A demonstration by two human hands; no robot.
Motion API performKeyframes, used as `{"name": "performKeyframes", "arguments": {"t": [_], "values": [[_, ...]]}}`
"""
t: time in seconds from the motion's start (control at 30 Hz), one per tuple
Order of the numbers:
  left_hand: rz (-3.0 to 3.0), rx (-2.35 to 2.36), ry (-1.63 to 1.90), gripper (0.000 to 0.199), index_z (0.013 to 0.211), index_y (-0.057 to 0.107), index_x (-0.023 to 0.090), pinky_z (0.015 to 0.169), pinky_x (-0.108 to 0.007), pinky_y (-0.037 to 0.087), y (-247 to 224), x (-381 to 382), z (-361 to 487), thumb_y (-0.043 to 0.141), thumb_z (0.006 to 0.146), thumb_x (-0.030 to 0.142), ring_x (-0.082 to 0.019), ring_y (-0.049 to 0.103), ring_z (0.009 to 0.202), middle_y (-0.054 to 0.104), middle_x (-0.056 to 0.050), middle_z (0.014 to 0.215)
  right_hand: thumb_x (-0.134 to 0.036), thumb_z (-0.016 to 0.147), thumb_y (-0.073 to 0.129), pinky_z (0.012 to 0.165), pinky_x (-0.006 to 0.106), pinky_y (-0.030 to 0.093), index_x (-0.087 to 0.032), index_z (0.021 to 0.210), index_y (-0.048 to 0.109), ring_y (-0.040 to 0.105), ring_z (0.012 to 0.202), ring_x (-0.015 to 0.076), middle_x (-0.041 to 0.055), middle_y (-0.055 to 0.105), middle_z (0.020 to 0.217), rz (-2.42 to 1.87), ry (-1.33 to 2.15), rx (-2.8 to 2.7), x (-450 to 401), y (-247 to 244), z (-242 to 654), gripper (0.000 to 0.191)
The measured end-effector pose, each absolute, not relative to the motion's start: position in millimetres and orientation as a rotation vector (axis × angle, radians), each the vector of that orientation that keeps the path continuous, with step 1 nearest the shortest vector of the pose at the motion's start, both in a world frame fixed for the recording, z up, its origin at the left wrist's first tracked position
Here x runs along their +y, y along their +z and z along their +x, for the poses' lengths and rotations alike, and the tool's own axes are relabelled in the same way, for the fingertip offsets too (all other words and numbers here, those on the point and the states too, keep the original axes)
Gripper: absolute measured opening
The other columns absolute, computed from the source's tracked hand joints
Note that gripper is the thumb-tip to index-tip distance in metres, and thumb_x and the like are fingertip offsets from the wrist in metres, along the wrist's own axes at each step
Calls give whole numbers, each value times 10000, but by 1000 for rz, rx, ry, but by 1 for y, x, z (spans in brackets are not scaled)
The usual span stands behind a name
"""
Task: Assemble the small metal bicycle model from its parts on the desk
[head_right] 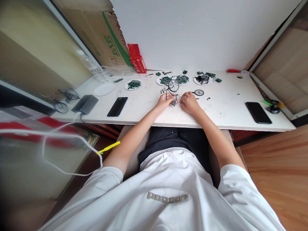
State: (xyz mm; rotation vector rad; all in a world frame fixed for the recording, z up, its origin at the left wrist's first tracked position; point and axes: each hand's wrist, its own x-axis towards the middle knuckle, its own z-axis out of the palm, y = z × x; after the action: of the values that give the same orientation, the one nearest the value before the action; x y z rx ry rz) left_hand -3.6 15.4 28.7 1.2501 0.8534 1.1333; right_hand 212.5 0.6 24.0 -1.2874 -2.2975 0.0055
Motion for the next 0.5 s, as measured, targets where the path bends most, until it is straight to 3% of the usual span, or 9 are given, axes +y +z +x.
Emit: {"name": "performKeyframes", "arguments": {"t": [0.3, 0.5], "values": [[1250, 889, 1125, 297, 1045, 704, 169, 649, -242, 491, 34, 11, -3, 896, 902, 344, -132, 731, 725, 833, -64, 902, -365, 1008, 642, 1129, 591, 490, -204, 1010, 866, 565, 1252, 410, 185, 749, 1248, -1263, 29, -2294, -1, 28, 211, 276], [1257, 873, 1123, 211, 1067, 702, 161, 636, -244, 477, 35, 10, -4, 826, 947, 282, -131, 733, 725, 838, -71, 925, -353, 1014, 623, 1095, 595, 512, -205, 1017, 881, 583, 1247, 418, 189, 769, 1216, -1257, 65, -2279, 4, 26, 212, 297]]}}
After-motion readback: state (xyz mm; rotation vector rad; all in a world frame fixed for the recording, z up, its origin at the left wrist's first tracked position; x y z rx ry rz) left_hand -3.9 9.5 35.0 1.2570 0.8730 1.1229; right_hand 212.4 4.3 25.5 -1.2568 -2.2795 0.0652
